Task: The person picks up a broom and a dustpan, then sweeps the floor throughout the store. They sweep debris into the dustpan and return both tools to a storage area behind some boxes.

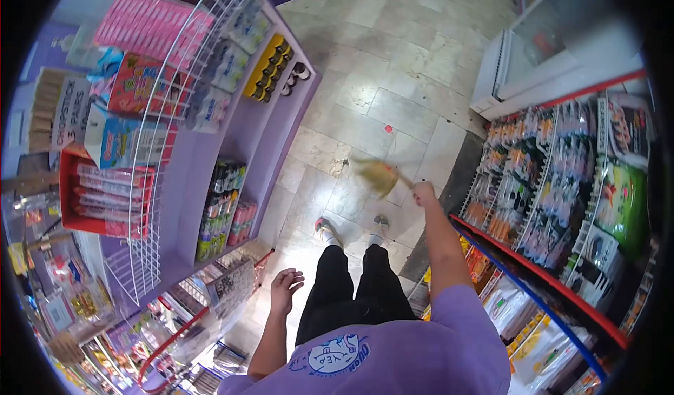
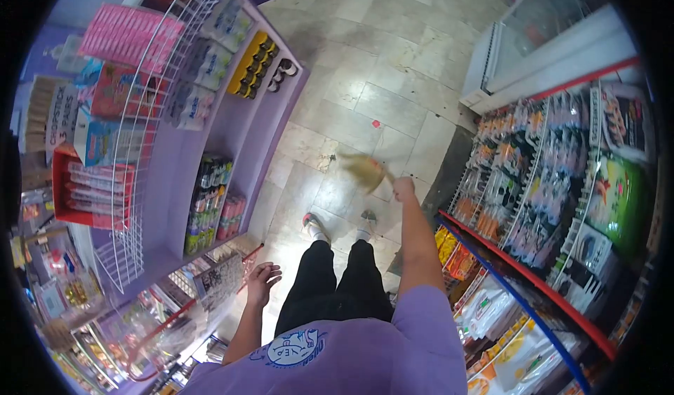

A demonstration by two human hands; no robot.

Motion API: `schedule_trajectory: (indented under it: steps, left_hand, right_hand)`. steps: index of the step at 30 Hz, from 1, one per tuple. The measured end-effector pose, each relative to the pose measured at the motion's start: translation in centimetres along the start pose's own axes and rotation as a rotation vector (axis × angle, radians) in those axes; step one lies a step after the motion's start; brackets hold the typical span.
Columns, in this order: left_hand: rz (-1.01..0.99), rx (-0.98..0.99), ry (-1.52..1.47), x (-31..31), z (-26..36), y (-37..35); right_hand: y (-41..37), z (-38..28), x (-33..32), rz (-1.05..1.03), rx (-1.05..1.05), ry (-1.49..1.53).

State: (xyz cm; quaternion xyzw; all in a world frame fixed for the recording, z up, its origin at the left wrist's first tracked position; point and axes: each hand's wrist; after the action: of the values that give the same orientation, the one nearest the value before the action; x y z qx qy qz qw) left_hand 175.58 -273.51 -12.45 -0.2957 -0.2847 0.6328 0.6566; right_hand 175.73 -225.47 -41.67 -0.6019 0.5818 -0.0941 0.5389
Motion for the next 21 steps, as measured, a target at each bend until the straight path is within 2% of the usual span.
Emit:
schedule_trajectory:
  steps: [1, 2, 3, 5, 8, 10, 11, 12, 14, 16, 18, 20, 21]
  left_hand:
    - [0.043, -0.005, -0.037, -0.8, -0.7, -0.1]
    - [0.069, -0.015, -0.073, -1.3, -1.3, -0.1]
    - [0.094, -0.025, -0.105, -1.8, -1.8, -0.1]
    - [0.12, -0.043, -0.144, -2.7, -2.3, -0.1]
    - [0.106, -0.033, -0.182, -3.7, -2.5, 0.6]
    - [0.103, -0.016, -0.215, -4.7, -2.1, 1.4]
    - [0.103, -0.009, -0.229, -5.3, -1.9, 1.7]
    - [0.106, -0.005, -0.244, -5.9, -1.7, 1.9]
    - [0.096, 0.006, -0.255, -7.2, -0.8, 2.3]
    - [0.096, 0.018, -0.256, -8.9, -0.1, 2.6]
    - [0.105, 0.026, -0.238, -10.7, 0.4, 2.9]
    - [0.117, 0.03, -0.208, -12.5, 0.8, 3.1]
    - [0.125, 0.031, -0.199, -13.2, 1.2, 3.1]
  right_hand:
    - [0.8, -1.4, -1.5, 0.064, 0.354, 0.607]
    - [0.7, -3.2, -3.1, 0.143, 0.435, 0.707]
    - [0.4, -5.1, -4.1, 0.205, 0.455, 0.715]
    - [-3.1, -10.4, -5.7, 0.265, 0.403, 0.524]
    - [-6.8, -12.5, -0.8, 0.302, 0.138, 0.405]
    - [-14.3, -17.7, 0.8, 0.052, 0.187, 0.562]
    - [-17.3, -19.2, 2.9, -0.112, 0.124, 0.765]
    - [-20.5, -22.5, 4.0, -0.214, 0.252, 0.816]
    - [-23.9, -27.2, 7.1, -0.56, 0.234, 1.196]
    - [-23.8, -32.5, 11.4, -0.797, 0.278, 1.405]
    - [-21.3, -37.8, 16.8, -0.827, 0.15, 1.318]
    - [-14.1, -41.4, 25.0, -0.841, 0.361, 1.278]
    - [-11.0, -42.6, 26.5, -0.832, 0.376, 1.191]
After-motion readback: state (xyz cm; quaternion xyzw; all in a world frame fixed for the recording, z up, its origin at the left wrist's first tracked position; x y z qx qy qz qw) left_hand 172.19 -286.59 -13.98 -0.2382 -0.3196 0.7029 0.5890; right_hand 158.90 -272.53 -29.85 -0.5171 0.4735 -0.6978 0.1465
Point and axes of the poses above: each hand's wrist, its own y-axis towards the middle knuckle, its own x-axis out of the palm, z = x × y, and after that the axes turned 5 degrees about x, right-handed
